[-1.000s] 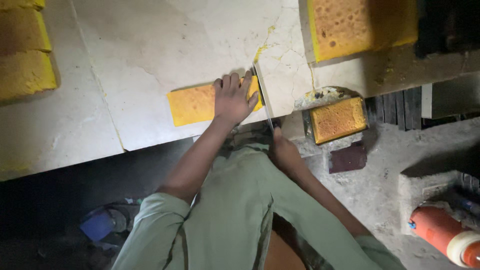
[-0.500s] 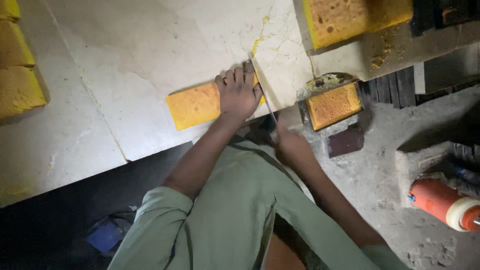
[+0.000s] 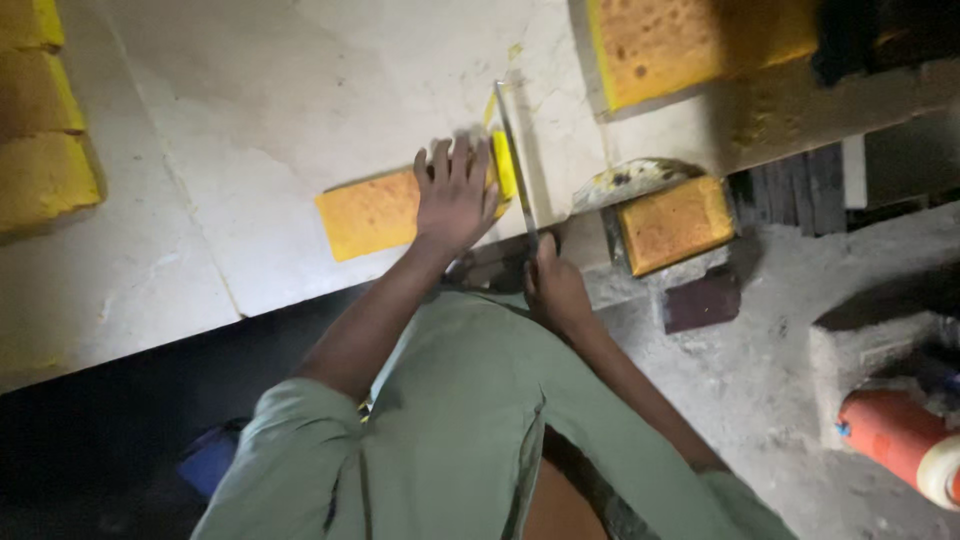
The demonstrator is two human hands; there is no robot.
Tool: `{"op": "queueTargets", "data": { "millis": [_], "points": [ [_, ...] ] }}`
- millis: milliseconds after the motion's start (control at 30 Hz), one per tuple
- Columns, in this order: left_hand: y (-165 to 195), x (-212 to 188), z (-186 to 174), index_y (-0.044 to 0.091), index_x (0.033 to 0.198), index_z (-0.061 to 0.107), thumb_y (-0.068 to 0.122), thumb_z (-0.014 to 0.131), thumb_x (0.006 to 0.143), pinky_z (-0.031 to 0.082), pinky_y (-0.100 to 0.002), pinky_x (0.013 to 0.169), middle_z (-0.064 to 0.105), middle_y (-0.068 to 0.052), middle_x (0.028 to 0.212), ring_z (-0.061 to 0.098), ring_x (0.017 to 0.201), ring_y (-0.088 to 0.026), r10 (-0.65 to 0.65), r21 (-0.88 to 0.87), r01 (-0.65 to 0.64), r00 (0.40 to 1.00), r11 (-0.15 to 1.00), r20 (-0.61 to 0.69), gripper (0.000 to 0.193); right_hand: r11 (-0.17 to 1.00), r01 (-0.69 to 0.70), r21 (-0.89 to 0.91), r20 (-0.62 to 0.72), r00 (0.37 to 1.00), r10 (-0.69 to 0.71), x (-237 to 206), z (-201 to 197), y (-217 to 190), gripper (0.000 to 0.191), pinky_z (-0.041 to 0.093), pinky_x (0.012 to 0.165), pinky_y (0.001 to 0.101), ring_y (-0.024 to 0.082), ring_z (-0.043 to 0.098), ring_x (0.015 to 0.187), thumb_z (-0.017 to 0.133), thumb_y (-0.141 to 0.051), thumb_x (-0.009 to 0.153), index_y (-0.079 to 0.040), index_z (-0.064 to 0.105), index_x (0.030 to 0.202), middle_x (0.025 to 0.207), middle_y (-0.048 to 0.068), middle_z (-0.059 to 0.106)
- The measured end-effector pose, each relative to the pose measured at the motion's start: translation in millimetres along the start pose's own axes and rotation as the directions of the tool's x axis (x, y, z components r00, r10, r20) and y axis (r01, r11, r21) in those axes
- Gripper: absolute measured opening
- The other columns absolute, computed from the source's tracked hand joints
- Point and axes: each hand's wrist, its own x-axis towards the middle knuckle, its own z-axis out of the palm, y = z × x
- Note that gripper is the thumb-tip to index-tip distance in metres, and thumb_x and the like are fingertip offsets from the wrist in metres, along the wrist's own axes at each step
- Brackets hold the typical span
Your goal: The person slices rectangular yellow sponge cake blocks into thin, even slices with a long knife on a tiled table, setting sliced pieces aside. They then handle a baking tray with a baked cake sheet, place a newspaper sheet on the table, and cut the large cake sheet into smaller rectangular pieces.
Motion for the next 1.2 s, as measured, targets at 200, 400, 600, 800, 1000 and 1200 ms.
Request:
{"op": "queueTargets", "data": {
  "millis": [200,400,600,800,1000,1200],
  "points": [
    [8,22,7,0.004,0.137,0.051,0.039,0.043,0.106,0.042,-0.065,0.103,0.06,-0.02,0.124,0.055,0.117,-0.038,0.138,-0.318,0.094,0.761,0.943,0.633,0.047,0.994,-0.063,0.094,-0.026,0.997,0.066,-38,-36,67,0.029,0.049,0.06,0.056,0.048,0.066,0.071,0.065,-0.015,0.1,-0.004,0.042,0.112,0.077,0.024,0.066],
    [-8,54,-28,0.007,0.146,0.044,0.045,0.058,0.087,0.025,-0.078,0.105,0.038,-0.023,0.154,0.029,0.145,-0.043,0.355,-0.179,-0.311,0.869,0.933,0.344,0.072,0.994,-0.036,0.107,0.023,0.999,0.034,-51,-60,123,0.037,0.05,0.06,0.0546,0.048,0.066,0.073,0.066,-0.015,0.095,-0.001,0.042,0.12,0.08,0.023,0.068],
    [-43,71,-20,0.008,0.156,0.039,0.033,0.057,0.095,0.026,-0.074,0.114,0.032,-0.021,0.167,0.026,0.154,-0.037,0.324,-0.033,-0.384,0.727,0.923,0.606,0.068,0.976,0.215,0.035,-0.013,0.977,-0.214,-18,-43,112,0.057,0.049,0.059,0.0542,0.047,0.065,0.071,0.068,-0.021,0.093,0.006,0.035,0.131,0.082,0.023,0.069],
    [-142,124,1,0.013,0.161,0.029,0.038,0.054,0.104,0.025,-0.076,0.11,0.016,-0.026,0.166,0.01,0.154,-0.051,-0.51,-0.023,0.582,0.73,0.813,0.455,0.067,0.995,-0.103,0.01,0.246,0.964,0.097,28,-6,47,0.041,0.05,0.062,0.0563,0.048,0.067,0.075,0.068,-0.027,0.096,-0.006,0.039,0.116,0.079,0.023,0.067],
    [-145,21,-24,0.016,0.165,0.032,0.04,0.064,0.098,0.011,-0.076,0.12,0.008,-0.032,0.168,0.003,0.157,-0.049,-0.326,-0.28,0.4,0.905,0.873,0.275,0.079,0.999,-0.008,0.04,0.185,0.983,0.0,106,31,-42,0.035,0.05,0.065,0.0593,0.05,0.065,0.074,0.06,-0.025,0.102,-0.002,0.04,0.117,0.078,0.025,0.068],
    [-132,-38,-22,0.022,0.162,0.039,0.021,0.068,0.079,0.014,-0.07,0.125,0.016,-0.04,0.164,0.011,0.158,-0.055,-0.189,-0.387,0.351,0.898,0.852,0.398,0.088,0.98,0.031,-0.194,0.197,0.98,0.008,228,50,-110,0.055,0.055,0.069,0.0554,0.045,0.069,0.076,0.056,-0.015,0.093,0.012,0.036,0.137,0.081,0.027,0.07]
  ]
}}
